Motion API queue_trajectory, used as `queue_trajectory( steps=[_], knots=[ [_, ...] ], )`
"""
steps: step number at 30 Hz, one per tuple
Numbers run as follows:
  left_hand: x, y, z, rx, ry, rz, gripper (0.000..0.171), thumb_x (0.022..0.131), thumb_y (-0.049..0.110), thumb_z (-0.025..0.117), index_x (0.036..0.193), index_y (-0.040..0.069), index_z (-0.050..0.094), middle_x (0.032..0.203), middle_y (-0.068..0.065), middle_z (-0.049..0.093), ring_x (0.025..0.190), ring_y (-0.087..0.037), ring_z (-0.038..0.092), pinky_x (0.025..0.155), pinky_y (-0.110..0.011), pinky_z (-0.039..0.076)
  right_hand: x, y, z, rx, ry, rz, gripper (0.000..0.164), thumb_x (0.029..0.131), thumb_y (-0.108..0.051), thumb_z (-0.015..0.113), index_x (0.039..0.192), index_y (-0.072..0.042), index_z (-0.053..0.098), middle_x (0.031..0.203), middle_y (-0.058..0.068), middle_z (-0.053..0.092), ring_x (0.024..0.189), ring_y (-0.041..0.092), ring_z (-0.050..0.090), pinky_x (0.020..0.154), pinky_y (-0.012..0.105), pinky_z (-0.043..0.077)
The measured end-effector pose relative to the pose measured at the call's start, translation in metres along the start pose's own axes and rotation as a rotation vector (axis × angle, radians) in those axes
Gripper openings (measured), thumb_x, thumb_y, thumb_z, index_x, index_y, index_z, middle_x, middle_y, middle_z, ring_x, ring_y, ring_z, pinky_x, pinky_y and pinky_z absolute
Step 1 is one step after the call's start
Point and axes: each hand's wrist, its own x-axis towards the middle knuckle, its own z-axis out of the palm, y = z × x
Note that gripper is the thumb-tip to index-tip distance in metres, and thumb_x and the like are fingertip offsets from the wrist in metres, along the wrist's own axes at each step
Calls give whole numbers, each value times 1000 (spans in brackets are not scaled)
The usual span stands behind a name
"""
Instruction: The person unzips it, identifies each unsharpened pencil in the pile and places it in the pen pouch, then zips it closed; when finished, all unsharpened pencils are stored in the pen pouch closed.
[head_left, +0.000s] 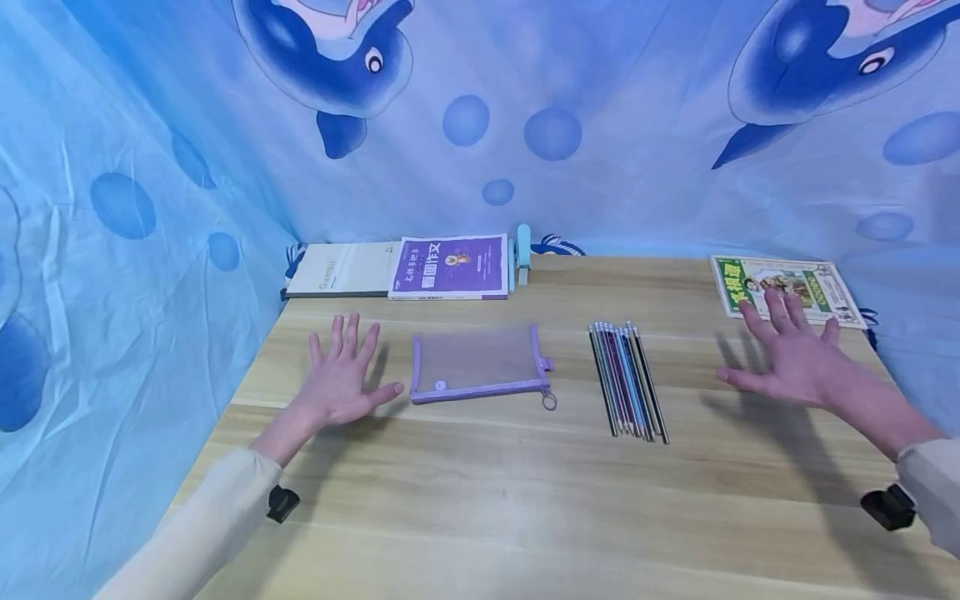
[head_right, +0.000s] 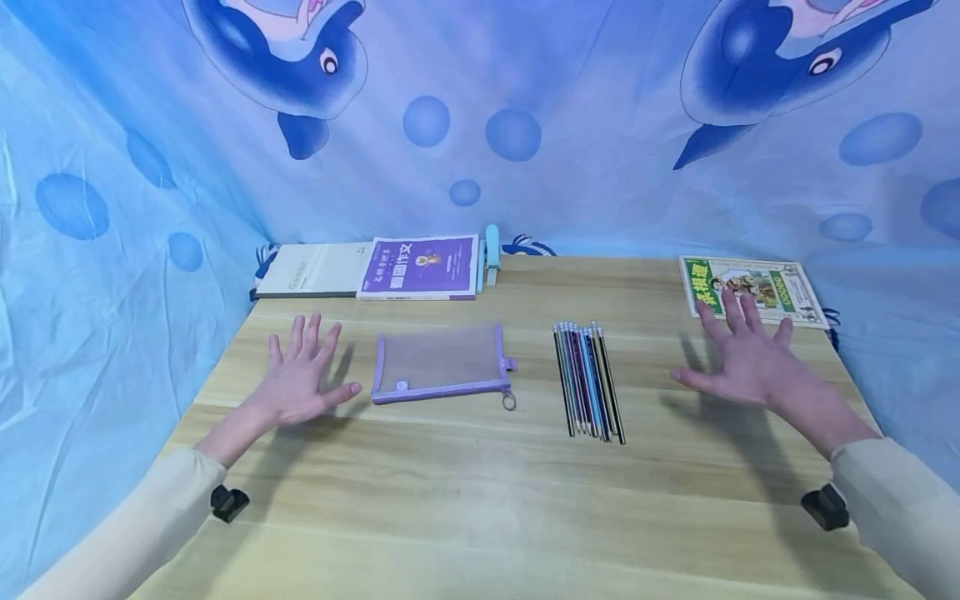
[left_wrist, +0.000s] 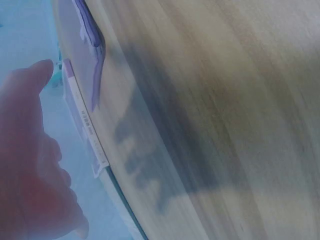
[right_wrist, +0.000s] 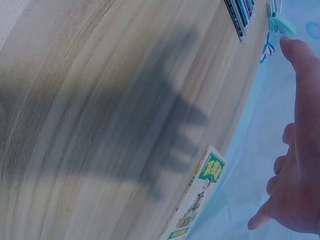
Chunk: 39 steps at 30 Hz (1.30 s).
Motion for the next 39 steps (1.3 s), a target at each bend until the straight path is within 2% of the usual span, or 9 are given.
queue_trajectory(
  steps=[3, 5, 8, 10, 12, 17, 22, 29, 39],
  knots=[
    [2, 2, 1, -25, 31, 12, 101, 91, 61, 57, 156, -5, 16, 159, -32, 2, 145, -50, -2, 110, -73, 0, 2, -5, -2, -1, 7, -16, 110, 90, -62, 60, 158, 0, -1, 155, 33, -18, 141, 53, -16, 94, 86, -1],
    [3, 5, 2, -77, 75, 22, 91, 93, 50, 63, 153, -8, 25, 156, -34, 19, 140, -52, 26, 110, -71, 19, 3, -13, -3, -6, 48, -61, 104, 92, -53, 63, 156, 6, 6, 154, 40, 0, 138, 59, 17, 99, 83, 13],
    [4, 12, 6, -190, 141, 25, 72, 92, 28, 69, 142, -13, 40, 135, -33, 52, 102, -42, 64, 94, -57, 50, 8, -35, -1, 61, 143, -131, 83, 95, -32, 67, 151, 13, 25, 132, 42, 46, 84, 41, 66, 77, 56, 56],
    [4, 17, 10, -295, 146, -10, 59, 90, 18, 70, 135, -14, 48, 118, -30, 63, 82, -35, 69, 81, -49, 58, 17, -55, 5, 166, 198, -194, 65, 94, -18, 68, 142, 15, 38, 108, 36, 62, 58, 26, 63, 54, 36, 58],
    [4, 22, 16, -389, 125, -74, 52, 90, 13, 68, 130, -14, 51, 107, -27, 68, 79, -32, 69, 77, -44, 59, 29, -82, 11, 327, 196, -233, 53, 93, -9, 67, 135, 14, 47, 92, 26, 68, 56, 19, 62, 45, 24, 52],
    [9, 36, 27, -542, 79, -241, 49, 87, 12, 66, 127, -14, 53, 105, -21, 65, 93, -33, 63, 85, -44, 56, 66, -155, 31, 618, 35, -286, 46, 91, -6, 68, 129, 14, 52, 92, 14, 69, 73, 23, 67, 62, 30, 58],
    [20, 54, 31, -584, 48, -282, 57, 83, 14, 69, 129, -15, 51, 107, -21, 58, 95, -33, 55, 87, -46, 52, 99, -200, 44, 615, -138, -167, 64, 92, -19, 69, 142, 11, 42, 112, 21, 65, 93, 28, 65, 80, 40, 57],
    [31, 69, 29, -602, 27, -297, 58, 82, 15, 68, 129, -14, 51, 106, -21, 56, 95, -32, 54, 86, -45, 51, 115, -211, 51, 875, -321, 1, 77, 91, -5, 67, 152, 9, 22, 115, 29, 57, 73, 27, 68, 66, 38, 60],
    [29, 71, 25, -632, 28, -323, 64, 82, 16, 65, 136, -16, 48, 117, -29, 57, 106, -39, 53, 97, -50, 46, 118, -201, 62, 1209, -446, 0, 90, 90, 7, 62, 158, 3, 2, 110, 27, 55, 79, 28, 65, 76, 41, 60]
  ],
)
